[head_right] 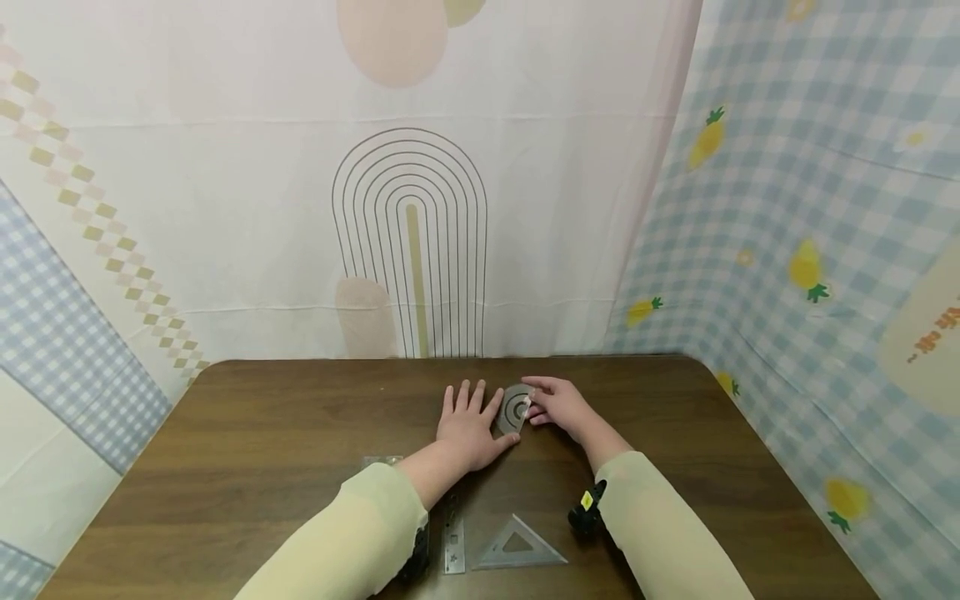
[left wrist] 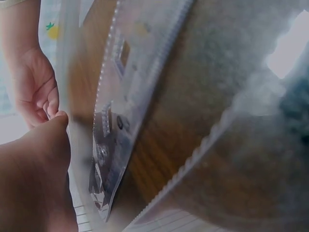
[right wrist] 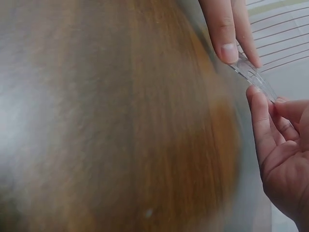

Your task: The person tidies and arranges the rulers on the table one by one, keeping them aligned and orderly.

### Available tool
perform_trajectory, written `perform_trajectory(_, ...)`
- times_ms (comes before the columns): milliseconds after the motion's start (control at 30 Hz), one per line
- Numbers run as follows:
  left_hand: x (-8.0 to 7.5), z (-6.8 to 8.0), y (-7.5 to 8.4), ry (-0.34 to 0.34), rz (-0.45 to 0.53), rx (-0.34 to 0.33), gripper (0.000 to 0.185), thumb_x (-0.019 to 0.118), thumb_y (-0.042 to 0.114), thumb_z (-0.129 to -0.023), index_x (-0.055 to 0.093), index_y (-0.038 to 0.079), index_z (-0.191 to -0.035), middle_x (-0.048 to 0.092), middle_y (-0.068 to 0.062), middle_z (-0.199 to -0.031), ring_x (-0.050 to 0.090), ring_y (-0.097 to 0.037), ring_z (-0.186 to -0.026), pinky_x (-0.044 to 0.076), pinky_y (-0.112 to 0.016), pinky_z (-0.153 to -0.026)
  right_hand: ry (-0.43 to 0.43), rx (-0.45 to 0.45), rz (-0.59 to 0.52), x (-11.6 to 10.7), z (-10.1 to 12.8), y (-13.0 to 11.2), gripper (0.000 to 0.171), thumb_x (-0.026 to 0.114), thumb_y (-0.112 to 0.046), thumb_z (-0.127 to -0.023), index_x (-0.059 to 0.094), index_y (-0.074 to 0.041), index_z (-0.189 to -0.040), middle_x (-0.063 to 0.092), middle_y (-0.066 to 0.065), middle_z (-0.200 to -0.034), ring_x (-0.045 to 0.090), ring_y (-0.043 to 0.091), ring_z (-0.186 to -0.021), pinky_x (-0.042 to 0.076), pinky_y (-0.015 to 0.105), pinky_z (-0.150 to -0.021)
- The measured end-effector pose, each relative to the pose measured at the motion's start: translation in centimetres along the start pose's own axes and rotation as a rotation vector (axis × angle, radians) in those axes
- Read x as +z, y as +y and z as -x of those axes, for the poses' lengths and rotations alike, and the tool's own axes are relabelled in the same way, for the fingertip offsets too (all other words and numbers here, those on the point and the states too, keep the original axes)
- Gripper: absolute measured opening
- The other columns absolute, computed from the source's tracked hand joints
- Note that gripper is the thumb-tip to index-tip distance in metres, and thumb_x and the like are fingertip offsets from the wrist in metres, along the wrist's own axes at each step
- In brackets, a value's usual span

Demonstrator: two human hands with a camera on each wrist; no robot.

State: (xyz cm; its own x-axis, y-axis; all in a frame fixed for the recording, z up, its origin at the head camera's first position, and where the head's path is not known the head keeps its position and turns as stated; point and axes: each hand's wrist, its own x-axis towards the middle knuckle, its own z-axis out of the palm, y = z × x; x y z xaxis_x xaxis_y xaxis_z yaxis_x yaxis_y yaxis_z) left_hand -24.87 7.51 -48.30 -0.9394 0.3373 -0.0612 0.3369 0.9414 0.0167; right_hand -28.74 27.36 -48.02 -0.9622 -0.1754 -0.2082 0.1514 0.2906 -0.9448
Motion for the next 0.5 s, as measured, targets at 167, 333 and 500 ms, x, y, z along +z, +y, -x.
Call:
perform_trajectory(167, -0.1, 0.4, 0.1, 0.003, -0.025, 0.025, 0.086, 0.031, 0.081, -0.089, 0.016, 0.035, -0.160, 0.012, -0.005, -0.166, 0.006, -0.033, -0.152, 0.001, -0.055, -0.119, 0.007, -0.011, -0.022, -0.1, 1.0, 0.3, 0.043, 0.047, -0.010, -0.106, 0.045, -0.001, -0.147, 0.058, 0.014, -0.106, 0.065, 0.017, -0.083, 0.058, 0.031, -0.073)
perform_trajectory(333, -0.1, 0.8, 0.6, 0.000, -0.032, 0.050, 0.086, 0.030, 0.082, -0.089, 0.014, 0.035, -0.160, 0.011, -0.004, -0.166, 0.005, -0.033, -0.152, 0.001, -0.055, -0.119, 0.012, -0.027, -0.054, -0.3, 2.4, 0.7, 0.045, 0.046, -0.008, -0.105, 0.041, 0.003, -0.148, 0.060, 0.014, -0.107, 0.066, 0.015, -0.084, 0.058, 0.030, -0.074)
perform_trajectory(500, -0.1, 1.3, 1.4, -0.028, -0.034, 0.078, 0.086, 0.028, 0.083, -0.088, 0.013, 0.037, -0.159, 0.009, -0.002, -0.167, 0.003, -0.032, -0.152, 0.000, -0.055, -0.119, 0.030, 0.001, -0.052, -0.6, 4.3, 0.9, 0.045, 0.044, -0.007, -0.106, 0.040, 0.004, -0.149, 0.063, 0.013, -0.106, 0.067, 0.016, -0.085, 0.058, 0.030, -0.075)
